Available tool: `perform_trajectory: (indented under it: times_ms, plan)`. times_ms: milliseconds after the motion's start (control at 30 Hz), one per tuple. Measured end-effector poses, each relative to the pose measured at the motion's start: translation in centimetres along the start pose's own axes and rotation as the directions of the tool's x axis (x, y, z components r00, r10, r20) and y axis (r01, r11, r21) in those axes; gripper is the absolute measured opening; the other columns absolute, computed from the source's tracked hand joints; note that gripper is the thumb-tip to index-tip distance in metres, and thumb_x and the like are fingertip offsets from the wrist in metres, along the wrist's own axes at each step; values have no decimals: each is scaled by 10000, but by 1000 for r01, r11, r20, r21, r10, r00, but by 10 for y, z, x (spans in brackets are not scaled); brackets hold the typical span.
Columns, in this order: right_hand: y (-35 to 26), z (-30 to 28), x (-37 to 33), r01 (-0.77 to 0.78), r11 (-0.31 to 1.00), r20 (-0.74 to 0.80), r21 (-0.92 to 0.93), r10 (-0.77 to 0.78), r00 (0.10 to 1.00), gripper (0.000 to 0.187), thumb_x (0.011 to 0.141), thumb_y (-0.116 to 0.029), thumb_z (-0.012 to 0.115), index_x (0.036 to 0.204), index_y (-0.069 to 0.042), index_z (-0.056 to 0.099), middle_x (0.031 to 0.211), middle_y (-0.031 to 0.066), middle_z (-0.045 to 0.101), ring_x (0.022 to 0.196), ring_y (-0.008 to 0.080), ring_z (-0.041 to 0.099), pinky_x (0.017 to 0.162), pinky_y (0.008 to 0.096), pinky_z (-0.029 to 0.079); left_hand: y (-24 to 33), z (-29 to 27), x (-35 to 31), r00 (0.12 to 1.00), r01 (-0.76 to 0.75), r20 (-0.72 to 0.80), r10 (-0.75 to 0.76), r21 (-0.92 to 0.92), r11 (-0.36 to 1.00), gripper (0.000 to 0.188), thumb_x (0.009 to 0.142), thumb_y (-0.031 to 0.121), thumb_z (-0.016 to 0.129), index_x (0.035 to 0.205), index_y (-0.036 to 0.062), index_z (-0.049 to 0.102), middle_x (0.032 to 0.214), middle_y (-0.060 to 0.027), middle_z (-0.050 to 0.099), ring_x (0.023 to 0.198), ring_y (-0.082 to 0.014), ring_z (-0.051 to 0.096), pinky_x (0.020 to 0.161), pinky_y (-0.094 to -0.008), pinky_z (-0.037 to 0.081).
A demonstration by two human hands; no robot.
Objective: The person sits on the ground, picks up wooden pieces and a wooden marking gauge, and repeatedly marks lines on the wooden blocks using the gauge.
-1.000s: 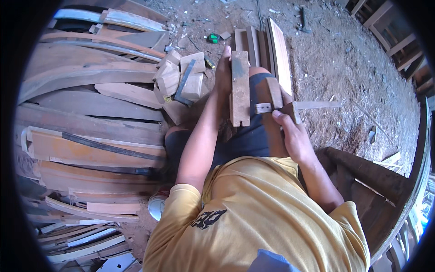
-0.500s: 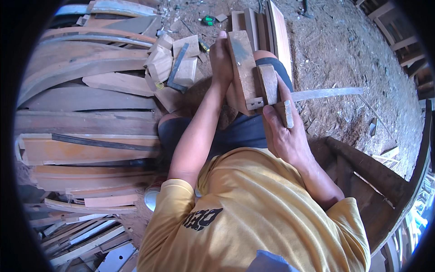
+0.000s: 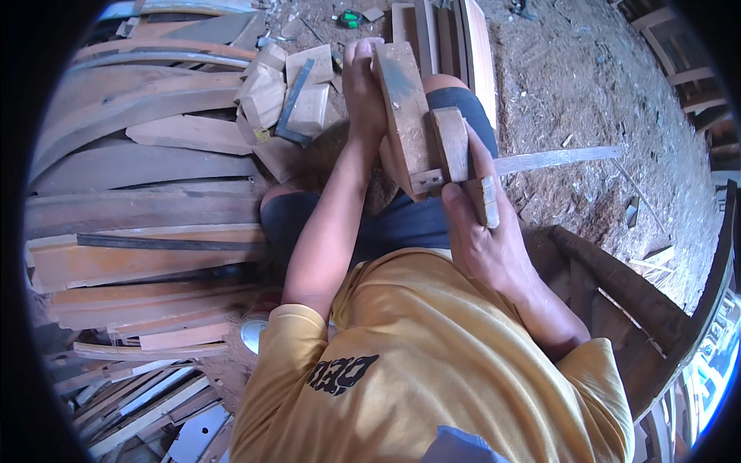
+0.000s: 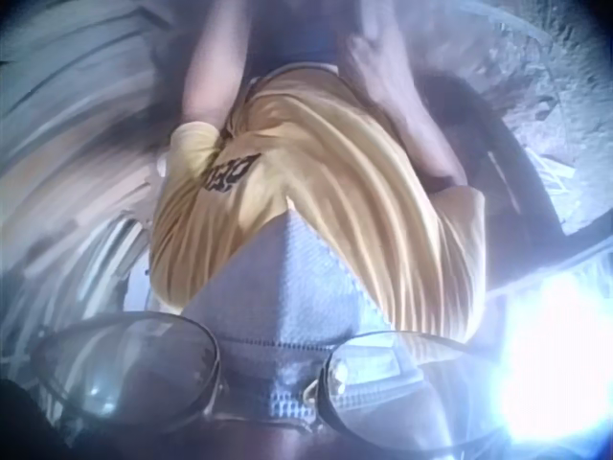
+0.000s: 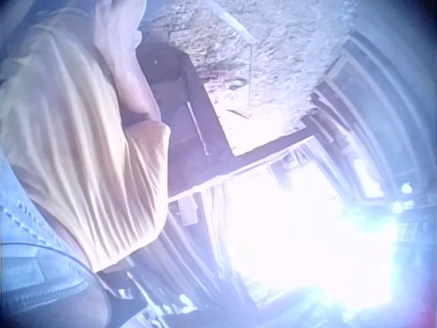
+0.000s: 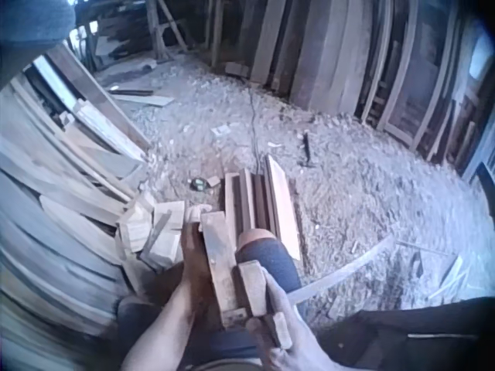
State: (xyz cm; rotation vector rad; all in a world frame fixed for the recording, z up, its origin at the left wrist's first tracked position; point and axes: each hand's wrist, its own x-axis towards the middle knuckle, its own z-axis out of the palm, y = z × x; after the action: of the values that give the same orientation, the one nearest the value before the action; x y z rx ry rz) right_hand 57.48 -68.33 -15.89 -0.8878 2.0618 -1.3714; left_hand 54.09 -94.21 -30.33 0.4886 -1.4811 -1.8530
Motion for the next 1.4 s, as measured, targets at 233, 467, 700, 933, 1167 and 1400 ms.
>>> perform_trajectory:
  times_ms: [233, 467, 700, 933, 1167, 1400]
  plan:
    - [-8, -7, 61, 10, 999, -60, 50, -7, 998, 605, 1080, -260, 583, 1635, -119, 387, 1474, 274, 550, 1393, 439, 567, 1143, 450, 447, 25, 21, -14, 988, -141, -46, 145, 88, 986, 514, 1144, 428, 409, 1404, -3, 513, 1302, -179, 589, 1208, -269, 569, 1095, -399, 419]
    - [-21, -3, 44, -146, 977, 51, 153, 140, 989, 627, 1082, -250, 579, 1652, -124, 350, 1484, 287, 539, 1428, 448, 536, 1167, 464, 431, 1, 0, -4, 947, -299, -49, 318, 229, 926, 479, 1146, 447, 408, 1403, 47, 466, 1265, -157, 591, 1112, -242, 612, 1000, -395, 497]
    - [-3, 5, 2, 4, 999, -9, 46, -4, 1000, 661, 1076, -158, 582, 1674, -109, 306, 1608, 282, 456, 1518, 432, 440, 1234, 478, 360, 0, -1, -9, 985, -161, -51, 162, 21, 987, 353, 1144, 392, 439, 1262, 63, 484, 1103, -139, 608, 902, -252, 653, 870, -385, 536]
    - [-19, -3, 91, -22, 998, -73, 65, 27, 997, 578, 1085, -227, 607, 1622, -89, 444, 1480, 151, 635, 1392, 230, 558, 1186, 352, 402, 17, 13, -21, 1000, 2, -13, -4, -176, 984, 316, 1144, 322, 425, 1245, 26, 472, 1196, -103, 460, 1123, -207, 505, 1040, -364, 423]
    - [-21, 8, 18, -4, 1000, -20, -23, 4, 1000, 652, 1074, -198, 589, 1667, -147, 323, 1522, 282, 554, 1462, 450, 508, 1179, 472, 439, 16, -1, -13, 999, 13, -41, -23, -244, 970, 292, 1148, 350, 439, 1263, 83, 418, 1131, -58, 490, 1005, -122, 493, 929, -314, 450]
    - [-29, 2, 104, -58, 997, -85, 47, 61, 995, 586, 1080, -229, 609, 1627, -110, 437, 1432, 146, 654, 1253, 201, 599, 1116, 361, 457, 20, 11, -30, 996, 71, 61, -58, -234, 970, 288, 1131, 322, 440, 1367, 160, 406, 1274, -116, 584, 1142, -205, 633, 947, -360, 559]
